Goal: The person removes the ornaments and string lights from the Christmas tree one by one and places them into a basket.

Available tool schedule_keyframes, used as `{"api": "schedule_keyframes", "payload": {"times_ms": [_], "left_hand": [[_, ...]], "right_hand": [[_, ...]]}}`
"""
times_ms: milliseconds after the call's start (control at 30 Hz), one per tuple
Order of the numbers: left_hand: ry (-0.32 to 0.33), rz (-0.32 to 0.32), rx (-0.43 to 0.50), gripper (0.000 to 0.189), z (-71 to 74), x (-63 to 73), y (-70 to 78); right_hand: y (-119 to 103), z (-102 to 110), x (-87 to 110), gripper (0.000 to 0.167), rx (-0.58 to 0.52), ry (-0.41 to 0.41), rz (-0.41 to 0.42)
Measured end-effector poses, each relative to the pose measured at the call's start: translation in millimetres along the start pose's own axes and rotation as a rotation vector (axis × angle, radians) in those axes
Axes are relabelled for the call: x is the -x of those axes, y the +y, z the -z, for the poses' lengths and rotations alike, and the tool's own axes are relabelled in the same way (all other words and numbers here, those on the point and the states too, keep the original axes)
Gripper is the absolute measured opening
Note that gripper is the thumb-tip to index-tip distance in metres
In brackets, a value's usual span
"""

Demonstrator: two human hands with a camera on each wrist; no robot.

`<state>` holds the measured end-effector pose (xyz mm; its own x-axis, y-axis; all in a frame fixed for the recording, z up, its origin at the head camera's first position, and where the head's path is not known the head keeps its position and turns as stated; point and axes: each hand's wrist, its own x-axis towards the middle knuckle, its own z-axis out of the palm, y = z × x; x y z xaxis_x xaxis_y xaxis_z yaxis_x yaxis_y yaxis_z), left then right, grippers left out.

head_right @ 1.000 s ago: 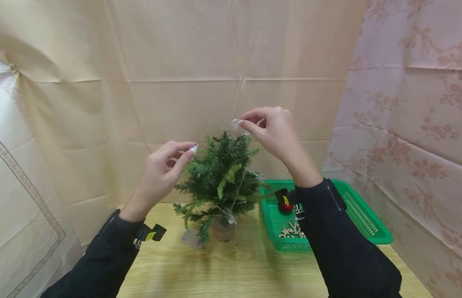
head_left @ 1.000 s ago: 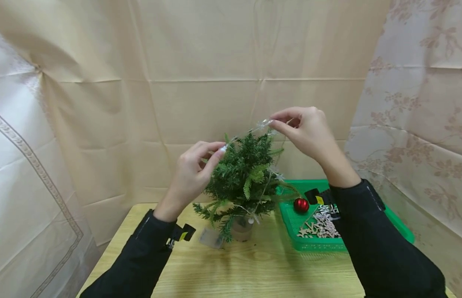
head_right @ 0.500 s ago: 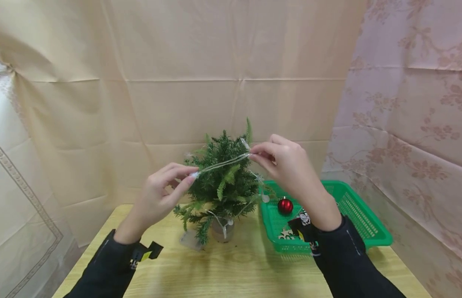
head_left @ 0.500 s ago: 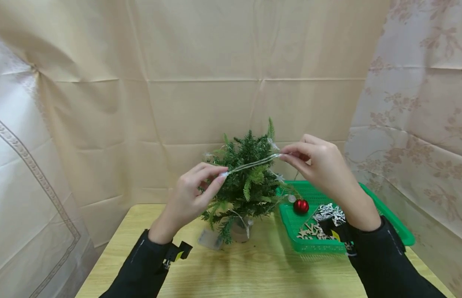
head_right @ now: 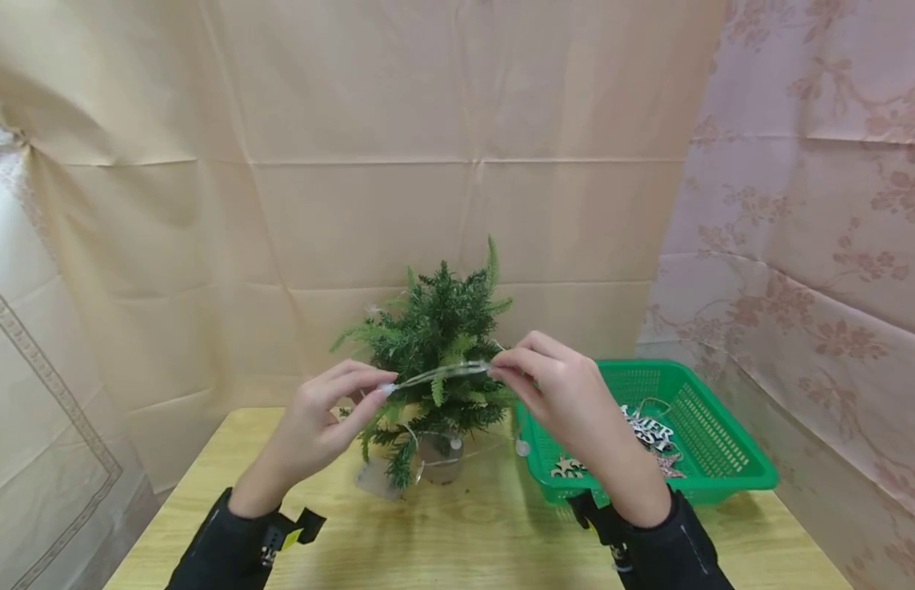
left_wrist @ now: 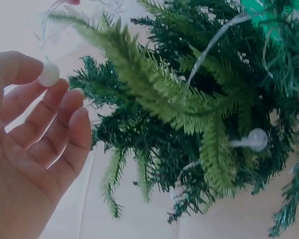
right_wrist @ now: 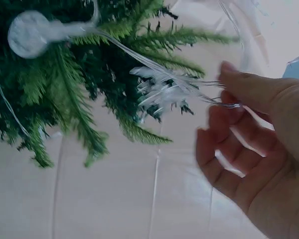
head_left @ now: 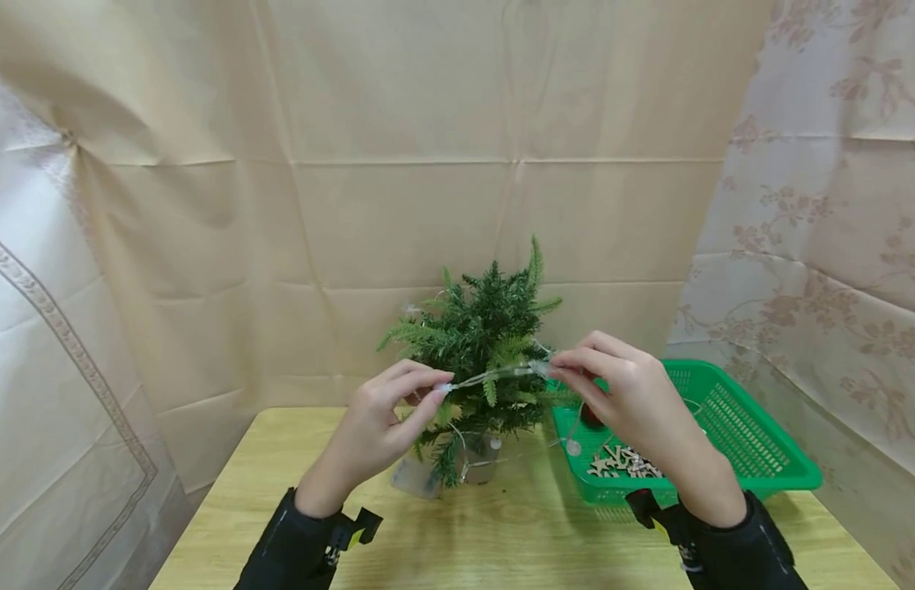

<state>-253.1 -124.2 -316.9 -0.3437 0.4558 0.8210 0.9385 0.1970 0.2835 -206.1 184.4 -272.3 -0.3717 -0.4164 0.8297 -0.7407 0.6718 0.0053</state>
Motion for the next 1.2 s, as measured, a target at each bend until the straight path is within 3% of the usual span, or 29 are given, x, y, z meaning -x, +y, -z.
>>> {"api": "schedule_keyframes", "payload": {"times_ms": [133,233,400,500,567,633,667,800,933,1200], "left_hand": [[0.049,-0.042,0.044,0.027,1.5,-1.4,5.0],[0.059,-0.042,0.051,0.028,4.2,-1.5,7.3],[0.024,0.006,0.013,0.027,3.8,9.3,4.4],[0.002,0.033,-0.018,0.026,0.9,19.3,1.1],[0.001,0.036,-0.037,0.025,-1.7,25.6,-0.8],[0.008,0.032,-0.053,0.024,-4.6,31.5,-2.4],[0.013,0.030,-0.056,0.023,-6.2,34.0,-3.3],[0.032,0.036,-0.049,0.020,-12.9,43.7,-7.1],[0.060,0.031,-0.032,0.021,-19.1,54.3,-9.7],[0.162,-0.052,-0.006,0.032,-18.8,66.2,-14.9]], "right_hand": [[-4,-2,3.6,0.019,-0.039,0.032,-0.041],[-6,-3,6.7,0.008,-0.053,0.044,-0.033],[-5,-8,18.0,0.034,-0.068,0.028,0.017],[-4,-14,27.9,0.037,-0.097,0.014,0.038],[-4,-19,34.8,0.030,-0.119,0.004,0.047],[-3,-24,41.6,0.013,-0.141,-0.008,0.055],[-4,-27,45.0,0.007,-0.152,-0.018,0.051],[-4,-37,58.7,0.029,-0.190,-0.084,-0.024],[-5,-45,70.9,0.027,-0.221,-0.122,-0.103],[-7,-47,79.3,0.027,-0.349,-0.149,-0.119]]}}
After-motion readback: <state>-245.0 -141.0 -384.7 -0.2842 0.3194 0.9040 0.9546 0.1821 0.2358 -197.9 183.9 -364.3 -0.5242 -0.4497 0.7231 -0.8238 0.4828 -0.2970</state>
